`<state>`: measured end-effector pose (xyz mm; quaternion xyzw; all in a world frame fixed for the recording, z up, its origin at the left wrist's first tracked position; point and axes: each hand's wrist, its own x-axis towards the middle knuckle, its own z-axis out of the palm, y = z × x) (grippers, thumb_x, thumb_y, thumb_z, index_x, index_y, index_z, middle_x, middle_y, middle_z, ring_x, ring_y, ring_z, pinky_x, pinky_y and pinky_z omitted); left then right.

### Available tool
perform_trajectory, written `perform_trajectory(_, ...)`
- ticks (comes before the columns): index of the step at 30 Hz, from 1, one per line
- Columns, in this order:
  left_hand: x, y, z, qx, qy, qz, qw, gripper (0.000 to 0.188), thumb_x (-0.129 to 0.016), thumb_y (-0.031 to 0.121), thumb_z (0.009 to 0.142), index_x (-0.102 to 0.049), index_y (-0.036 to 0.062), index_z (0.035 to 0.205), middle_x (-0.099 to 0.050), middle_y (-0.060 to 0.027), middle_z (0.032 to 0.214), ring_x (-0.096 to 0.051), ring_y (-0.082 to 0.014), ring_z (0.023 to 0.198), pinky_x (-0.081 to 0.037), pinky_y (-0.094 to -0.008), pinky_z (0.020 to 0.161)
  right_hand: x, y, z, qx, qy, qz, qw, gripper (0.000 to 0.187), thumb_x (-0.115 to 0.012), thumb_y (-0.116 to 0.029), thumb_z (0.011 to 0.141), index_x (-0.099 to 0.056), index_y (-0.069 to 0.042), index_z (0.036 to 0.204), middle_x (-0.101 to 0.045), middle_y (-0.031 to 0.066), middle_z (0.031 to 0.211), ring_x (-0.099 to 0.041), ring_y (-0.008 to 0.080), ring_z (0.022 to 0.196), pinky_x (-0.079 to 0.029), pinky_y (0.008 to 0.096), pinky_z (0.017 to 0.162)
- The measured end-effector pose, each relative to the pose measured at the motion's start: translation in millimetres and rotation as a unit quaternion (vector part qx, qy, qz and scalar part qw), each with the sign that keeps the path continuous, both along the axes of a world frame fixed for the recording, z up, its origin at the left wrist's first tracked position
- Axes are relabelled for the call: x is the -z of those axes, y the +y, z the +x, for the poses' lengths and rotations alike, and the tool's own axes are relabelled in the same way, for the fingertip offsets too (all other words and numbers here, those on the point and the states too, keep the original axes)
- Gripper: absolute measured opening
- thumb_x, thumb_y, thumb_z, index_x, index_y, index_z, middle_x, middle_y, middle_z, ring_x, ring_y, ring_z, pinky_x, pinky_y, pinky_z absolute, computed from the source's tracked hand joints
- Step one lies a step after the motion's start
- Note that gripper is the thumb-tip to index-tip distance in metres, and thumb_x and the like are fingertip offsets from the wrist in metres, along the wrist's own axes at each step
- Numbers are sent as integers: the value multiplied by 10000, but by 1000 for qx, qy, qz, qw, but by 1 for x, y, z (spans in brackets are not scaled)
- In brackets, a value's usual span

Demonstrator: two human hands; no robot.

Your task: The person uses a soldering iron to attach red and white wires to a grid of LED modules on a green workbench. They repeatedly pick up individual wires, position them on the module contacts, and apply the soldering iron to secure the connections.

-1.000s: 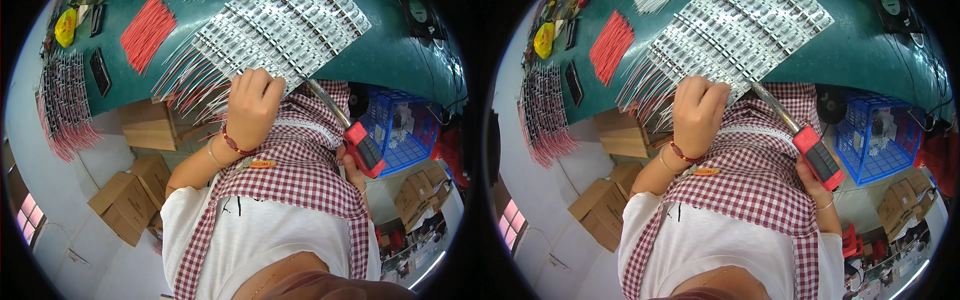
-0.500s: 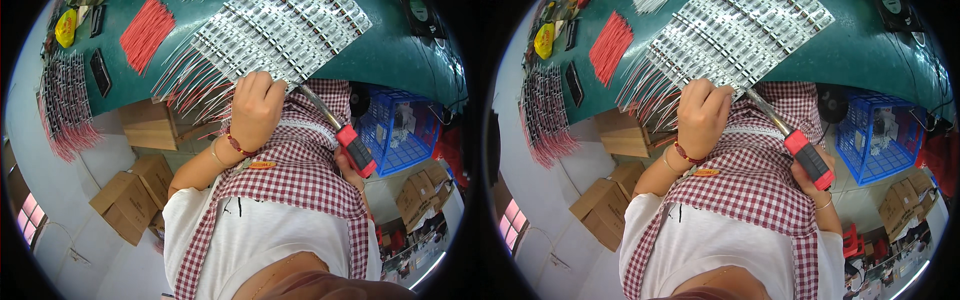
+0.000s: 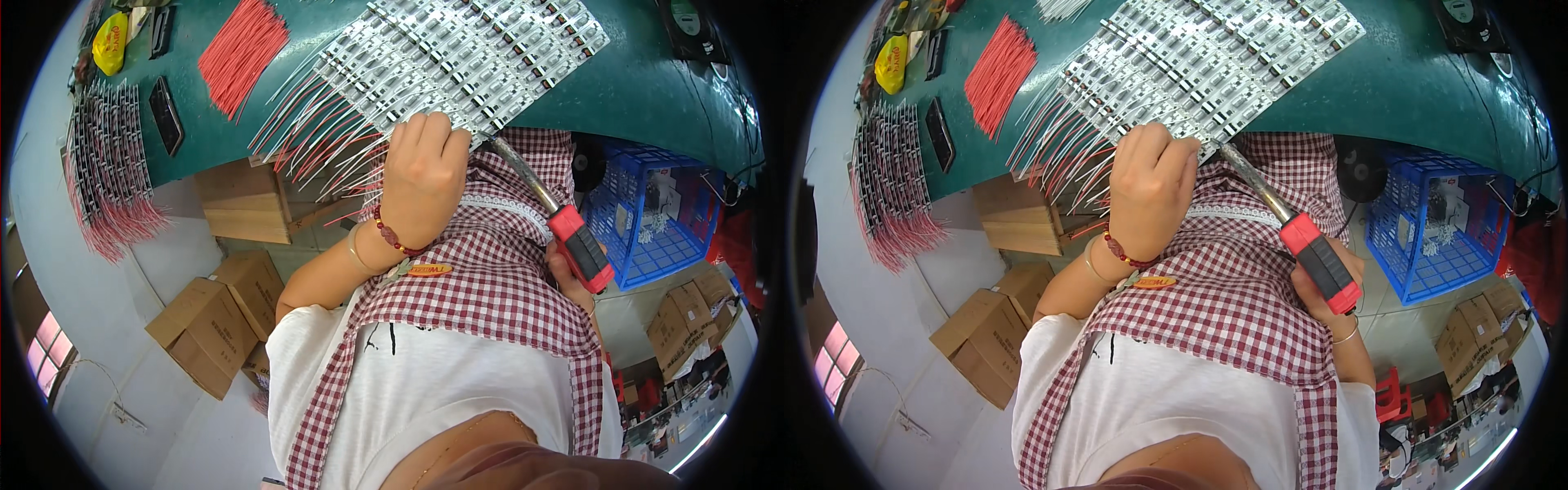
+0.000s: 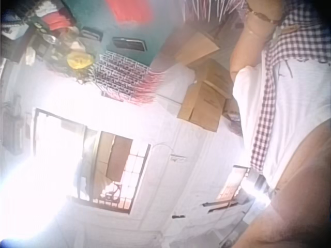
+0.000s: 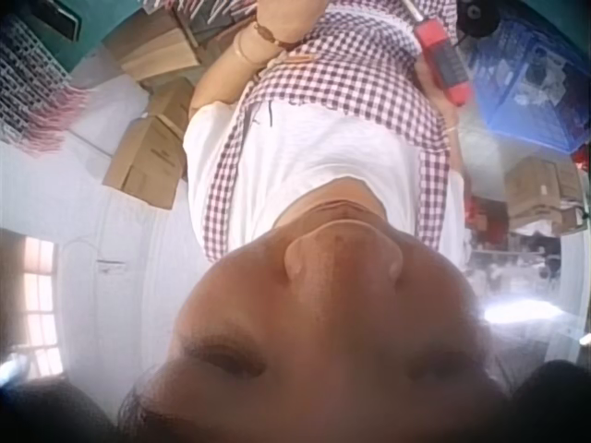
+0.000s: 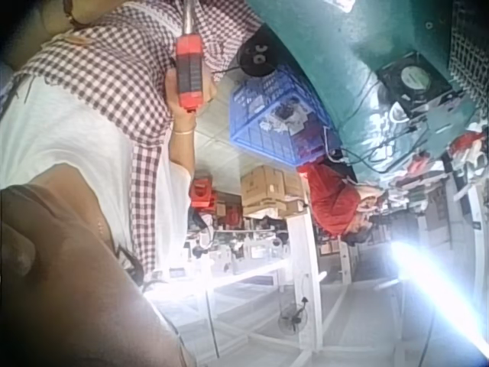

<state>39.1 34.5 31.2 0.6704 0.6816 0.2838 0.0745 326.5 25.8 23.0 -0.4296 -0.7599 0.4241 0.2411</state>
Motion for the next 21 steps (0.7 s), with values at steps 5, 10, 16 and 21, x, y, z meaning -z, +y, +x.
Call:
perform_trajectory(5,-2,0,1,1,14,-8,1000,144,-717,-20,748,-666,38,869,-475,-83,787,-516,-271,755,-428,-385,689,15,-17,27,65,11,-98,993,147,-736,-88,771,-670,-26,887,-642,115,786,-615,268,625,-478,326,562)
perform_trajectory(10,-4,0,0,0,27,-19,999,132,-720,-10,747,-650,44,844,-480,-80,787,-516,-268,754,-419,-385,689,8,-12,23,94,77,-153,981,197,-732,-205,866,-665,-24,902,-631,62,779,-597,188,659,-465,310,613)
perform_trajectory(16,-5,0,0,-17,52,-33,998,115,-713,16,764,-631,56,833,-491,-76,795,-520,-264,761,-408,-385,698,4,2,8,90,179,-249,948,561,-675,-384,924,-499,37,1250,-533,33,707,-482,120,597,-435,291,624)
perform_trajectory(21,-6,-4,-3,-24,51,-42,998,123,-716,35,772,-628,66,853,-506,-70,809,-526,-260,778,-399,-391,710,-4,18,-8,104,218,-253,937,630,-670,-417,924,-473,41,1309,-520,36,703,-451,109,576,-438,295,623)
